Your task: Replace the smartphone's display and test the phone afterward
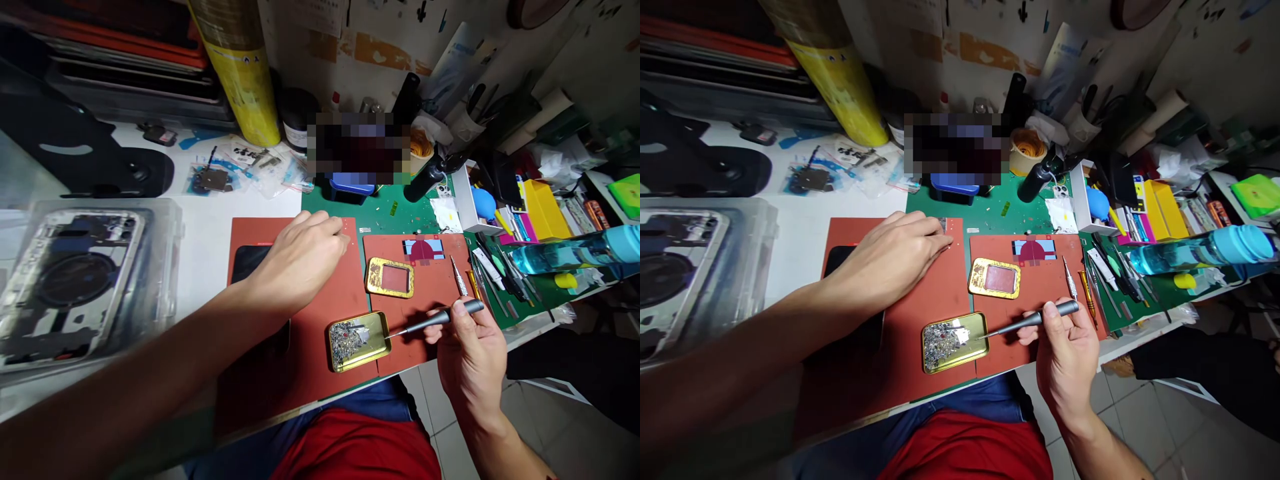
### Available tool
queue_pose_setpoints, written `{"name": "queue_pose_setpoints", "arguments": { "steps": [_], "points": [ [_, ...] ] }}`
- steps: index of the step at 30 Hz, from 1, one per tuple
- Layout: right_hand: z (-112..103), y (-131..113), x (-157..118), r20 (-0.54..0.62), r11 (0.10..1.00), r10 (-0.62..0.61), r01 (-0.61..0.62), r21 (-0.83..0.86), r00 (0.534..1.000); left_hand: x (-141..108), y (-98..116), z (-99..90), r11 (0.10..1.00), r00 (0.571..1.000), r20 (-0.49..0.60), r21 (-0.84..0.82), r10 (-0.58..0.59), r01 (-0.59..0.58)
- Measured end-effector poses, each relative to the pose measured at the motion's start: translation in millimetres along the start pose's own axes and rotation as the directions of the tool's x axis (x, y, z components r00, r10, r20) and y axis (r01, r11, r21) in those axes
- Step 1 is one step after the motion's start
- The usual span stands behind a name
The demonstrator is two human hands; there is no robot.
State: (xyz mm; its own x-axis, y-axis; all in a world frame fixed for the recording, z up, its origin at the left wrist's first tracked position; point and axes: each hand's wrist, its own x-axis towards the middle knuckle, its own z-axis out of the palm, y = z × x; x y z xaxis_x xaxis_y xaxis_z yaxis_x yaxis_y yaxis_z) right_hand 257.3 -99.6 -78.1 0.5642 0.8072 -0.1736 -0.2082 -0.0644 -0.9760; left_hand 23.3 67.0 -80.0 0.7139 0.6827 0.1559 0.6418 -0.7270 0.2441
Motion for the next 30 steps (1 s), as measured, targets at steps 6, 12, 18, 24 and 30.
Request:
{"name": "queue_pose_setpoints", "arguments": {
  "steps": [6, 12, 18, 24, 30],
  "points": [
    [2.5, -3.8, -1.5, -0.006, 1.000, 0.010, -0.010, -0.006, 1.000, -14.3, -5.8, -30.8, 0.994, 0.995, -0.010, -0.031, -0.100, 0.100],
    [4.5, -6.0, -8.8, 0.036, 0.997, -0.077, 0.078, -0.015, 0.996, -83.4, 33.1, -36.7, 0.979, 0.974, -0.163, -0.149, -0.160, 0.136],
    [1.2, -5.5, -22.2, 0.087, 0.955, -0.272, 0.280, -0.101, 0.958, -127.5, 97.0, -0.2, 0.982, 0.949, -0.286, -0.172, -0.129, 0.082],
    [-4.5, -4.9, -29.0, 0.083, 0.903, -0.389, 0.398, -0.164, 0.917, -127.1, 118.0, 21.0, 0.982, 0.923, -0.339, -0.117, -0.181, 0.150],
    [-8.0, -4.0, -29.1, 0.084, 0.904, -0.396, 0.405, -0.140, 0.914, -125.9, 126.3, 32.8, 0.969, 0.929, -0.288, -0.147, -0.233, 0.198]
  ]
}}
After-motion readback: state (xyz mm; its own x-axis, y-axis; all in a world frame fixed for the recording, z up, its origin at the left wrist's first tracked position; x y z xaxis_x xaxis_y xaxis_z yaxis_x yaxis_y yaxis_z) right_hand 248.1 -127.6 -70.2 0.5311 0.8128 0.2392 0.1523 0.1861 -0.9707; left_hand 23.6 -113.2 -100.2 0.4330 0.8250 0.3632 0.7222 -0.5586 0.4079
